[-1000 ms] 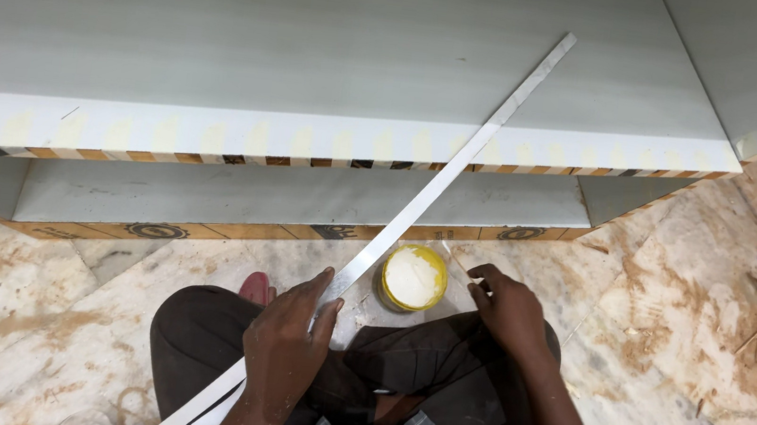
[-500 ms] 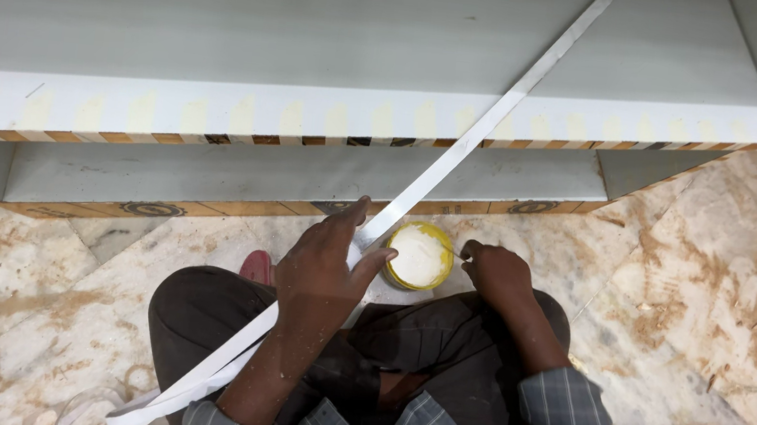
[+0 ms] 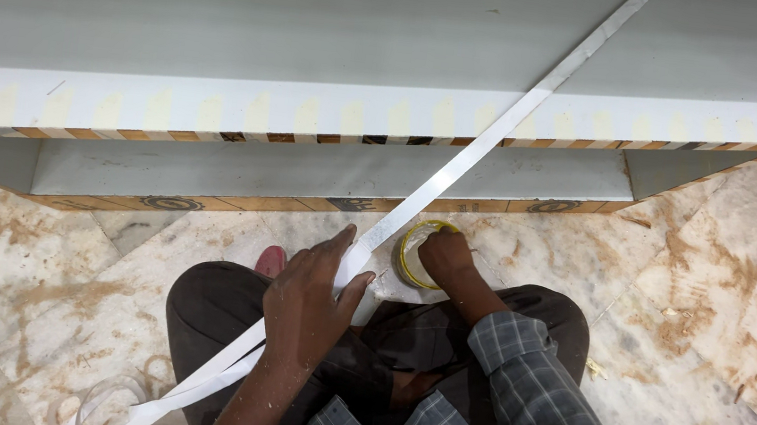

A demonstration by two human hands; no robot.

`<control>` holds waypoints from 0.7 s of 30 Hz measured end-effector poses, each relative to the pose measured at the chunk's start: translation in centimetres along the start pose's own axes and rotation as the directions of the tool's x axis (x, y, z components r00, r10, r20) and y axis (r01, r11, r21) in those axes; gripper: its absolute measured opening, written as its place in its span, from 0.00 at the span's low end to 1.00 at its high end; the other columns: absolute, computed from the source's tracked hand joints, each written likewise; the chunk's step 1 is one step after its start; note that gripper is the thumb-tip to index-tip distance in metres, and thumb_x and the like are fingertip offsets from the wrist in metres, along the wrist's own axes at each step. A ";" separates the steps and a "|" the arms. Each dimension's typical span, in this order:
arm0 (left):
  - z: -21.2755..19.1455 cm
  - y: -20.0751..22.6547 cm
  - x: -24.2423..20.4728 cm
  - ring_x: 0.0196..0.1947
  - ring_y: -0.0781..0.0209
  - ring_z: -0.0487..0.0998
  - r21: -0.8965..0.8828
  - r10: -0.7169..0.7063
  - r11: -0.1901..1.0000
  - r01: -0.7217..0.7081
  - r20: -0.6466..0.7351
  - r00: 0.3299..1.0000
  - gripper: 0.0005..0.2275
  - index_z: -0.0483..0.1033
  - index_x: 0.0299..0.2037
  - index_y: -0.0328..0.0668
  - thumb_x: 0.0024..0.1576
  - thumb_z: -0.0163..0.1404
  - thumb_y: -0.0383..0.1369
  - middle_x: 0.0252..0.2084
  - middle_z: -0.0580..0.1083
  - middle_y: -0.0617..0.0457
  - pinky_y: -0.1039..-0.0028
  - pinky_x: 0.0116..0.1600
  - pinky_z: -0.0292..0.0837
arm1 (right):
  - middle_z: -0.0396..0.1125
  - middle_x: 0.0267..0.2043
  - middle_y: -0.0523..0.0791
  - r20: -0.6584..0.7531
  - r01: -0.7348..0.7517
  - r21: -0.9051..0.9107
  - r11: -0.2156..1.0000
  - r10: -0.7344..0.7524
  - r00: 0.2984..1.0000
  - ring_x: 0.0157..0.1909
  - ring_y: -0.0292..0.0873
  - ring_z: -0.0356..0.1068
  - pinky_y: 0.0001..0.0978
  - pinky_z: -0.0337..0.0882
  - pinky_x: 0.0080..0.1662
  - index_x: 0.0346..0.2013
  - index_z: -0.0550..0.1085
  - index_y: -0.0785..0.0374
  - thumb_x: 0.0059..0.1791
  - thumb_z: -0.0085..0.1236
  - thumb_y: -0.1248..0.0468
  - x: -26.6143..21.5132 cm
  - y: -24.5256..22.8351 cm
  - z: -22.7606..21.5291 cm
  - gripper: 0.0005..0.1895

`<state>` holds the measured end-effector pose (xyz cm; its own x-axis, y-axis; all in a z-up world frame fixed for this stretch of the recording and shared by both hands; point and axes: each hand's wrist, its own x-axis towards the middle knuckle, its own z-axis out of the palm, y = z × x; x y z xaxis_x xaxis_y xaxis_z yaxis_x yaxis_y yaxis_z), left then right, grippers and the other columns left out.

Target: The person sits on the floor and applies a white adhesive from a small container onto a long white plastic trim strip using a small wooden stick. They repeatedly dip the stick into the container and spread the adhesive along the length of the strip.

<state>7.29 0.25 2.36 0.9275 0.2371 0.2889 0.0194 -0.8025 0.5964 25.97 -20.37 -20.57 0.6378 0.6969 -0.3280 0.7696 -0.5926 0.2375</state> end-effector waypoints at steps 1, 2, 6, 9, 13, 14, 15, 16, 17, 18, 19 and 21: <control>0.0 0.0 -0.1 0.47 0.48 0.81 0.006 -0.010 1.000 0.010 0.006 1.000 0.26 0.74 0.60 0.40 0.53 0.62 0.40 0.49 0.80 0.44 0.61 0.47 0.77 | 0.76 0.37 0.44 0.030 0.028 0.000 1.000 -0.028 0.999 0.48 0.49 0.74 0.41 0.75 0.38 0.29 0.81 0.58 0.47 0.59 0.64 0.3 -0.4 0.1 0.05; 0.0 -0.1 -0.2 0.47 0.48 0.81 0.011 -0.007 1.000 0.007 0.000 1.000 0.25 0.74 0.60 0.40 0.54 0.62 0.40 0.49 0.80 0.44 0.61 0.47 0.78 | 0.76 0.37 0.44 0.061 0.056 0.001 0.998 -0.056 0.997 0.49 0.49 0.73 0.41 0.75 0.38 0.30 0.81 0.58 0.47 0.59 0.63 0.5 -0.6 0.0 0.05; -0.1 -0.2 -0.3 0.47 0.48 0.81 -0.010 0.005 1.000 -0.006 -0.024 1.000 0.23 0.75 0.60 0.40 0.55 0.61 0.39 0.48 0.80 0.44 0.62 0.47 0.78 | 0.76 0.40 0.45 0.102 0.043 0.013 0.999 -0.045 0.994 0.47 0.48 0.75 0.41 0.76 0.41 0.32 0.81 0.58 0.47 0.59 0.64 -0.1 0.7 -1.0 0.05; -0.1 -0.3 -0.2 0.48 0.48 0.81 -0.005 0.025 1.000 -0.025 -0.050 0.998 0.23 0.75 0.59 0.39 0.55 0.61 0.39 0.49 0.80 0.43 0.62 0.47 0.78 | 0.76 0.41 0.46 0.086 -0.057 0.078 0.995 0.051 0.995 0.45 0.48 0.77 0.42 0.77 0.41 0.35 0.81 0.58 0.49 0.57 0.65 -2.6 3.8 -2.7 0.05; -0.1 -0.3 -0.2 0.48 0.49 0.82 0.000 0.046 0.999 -0.046 -0.088 0.995 0.23 0.75 0.59 0.39 0.55 0.61 0.38 0.48 0.80 0.44 0.63 0.47 0.78 | 0.75 0.40 0.44 0.079 -0.197 0.327 0.924 0.181 0.980 0.45 0.48 0.75 0.43 0.74 0.43 0.37 0.81 0.54 0.48 0.60 0.61 -6.7 7.7 -4.8 0.05; 0.0 -0.2 -0.2 0.49 0.49 0.82 -0.001 0.047 0.999 -0.047 -0.089 0.995 0.23 0.75 0.59 0.39 0.55 0.62 0.38 0.48 0.80 0.44 0.63 0.48 0.78 | 0.75 0.39 0.43 0.116 -0.250 0.424 0.870 0.222 0.968 0.45 0.48 0.74 0.43 0.73 0.43 0.38 0.80 0.52 0.48 0.61 0.59 -7.5 8.4 -5.2 0.06; 0.0 -0.2 -0.2 0.49 0.49 0.82 0.000 0.044 0.999 -0.044 -0.091 0.995 0.23 0.75 0.59 0.39 0.54 0.62 0.38 0.48 0.80 0.44 0.63 0.48 0.78 | 0.76 0.39 0.43 0.120 -0.274 0.494 0.825 0.247 0.961 0.44 0.48 0.75 0.43 0.73 0.44 0.37 0.81 0.52 0.48 0.61 0.59 -8.2 9.1 -5.4 0.06; 0.1 -0.1 -0.3 0.49 0.49 0.82 0.001 0.042 0.999 -0.042 -0.094 0.995 0.23 0.75 0.59 0.39 0.54 0.62 0.38 0.48 0.80 0.45 0.63 0.48 0.78 | 0.76 0.38 0.43 0.127 -0.295 0.561 0.773 0.271 0.954 0.43 0.47 0.75 0.42 0.73 0.44 0.37 0.81 0.53 0.48 0.62 0.59 -8.9 9.7 -5.5 0.05; 0.1 -0.1 -0.3 0.49 0.49 0.82 0.005 0.034 0.999 -0.033 -0.094 0.995 0.23 0.75 0.59 0.39 0.54 0.62 0.38 0.48 0.80 0.45 0.63 0.48 0.78 | 0.77 0.38 0.43 0.135 -0.310 0.626 0.716 0.292 0.947 0.43 0.47 0.76 0.41 0.72 0.45 0.36 0.82 0.53 0.48 0.63 0.59 -9.6 10.2 -5.5 0.05; 0.1 -0.1 -0.3 0.49 0.49 0.82 0.009 0.026 1.000 -0.025 -0.095 0.995 0.23 0.75 0.59 0.40 0.54 0.62 0.39 0.48 0.80 0.45 0.62 0.49 0.78 | 0.76 0.37 0.44 0.114 -0.284 0.689 0.667 0.287 0.951 0.42 0.46 0.76 0.40 0.72 0.44 0.37 0.81 0.55 0.46 0.64 0.59 -10.2 10.6 -5.4 0.07; 0.1 0.0 -0.3 0.49 0.49 0.82 0.013 0.018 1.000 -0.017 -0.096 0.995 0.23 0.75 0.59 0.40 0.54 0.62 0.39 0.48 0.81 0.45 0.62 0.49 0.78 | 0.76 0.36 0.44 0.093 -0.255 0.748 0.613 0.284 0.954 0.41 0.46 0.76 0.39 0.73 0.43 0.37 0.81 0.56 0.45 0.66 0.59 -10.7 10.9 -5.2 0.08; 0.2 0.0 -0.3 0.49 0.48 0.82 0.006 0.017 1.000 -0.017 -0.094 0.995 0.24 0.75 0.58 0.40 0.54 0.62 0.40 0.48 0.80 0.44 0.62 0.49 0.78 | 0.75 0.35 0.45 0.060 -0.208 0.820 0.534 0.281 0.958 0.38 0.45 0.75 0.37 0.72 0.42 0.38 0.81 0.59 0.44 0.68 0.60 -11.4 11.1 -4.7 0.10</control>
<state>7.10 0.04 2.16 0.8885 0.2736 0.3683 0.0059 -0.8095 0.5871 27.33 -33.00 -9.89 0.8254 0.4768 -0.3024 0.2546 -0.7923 -0.5544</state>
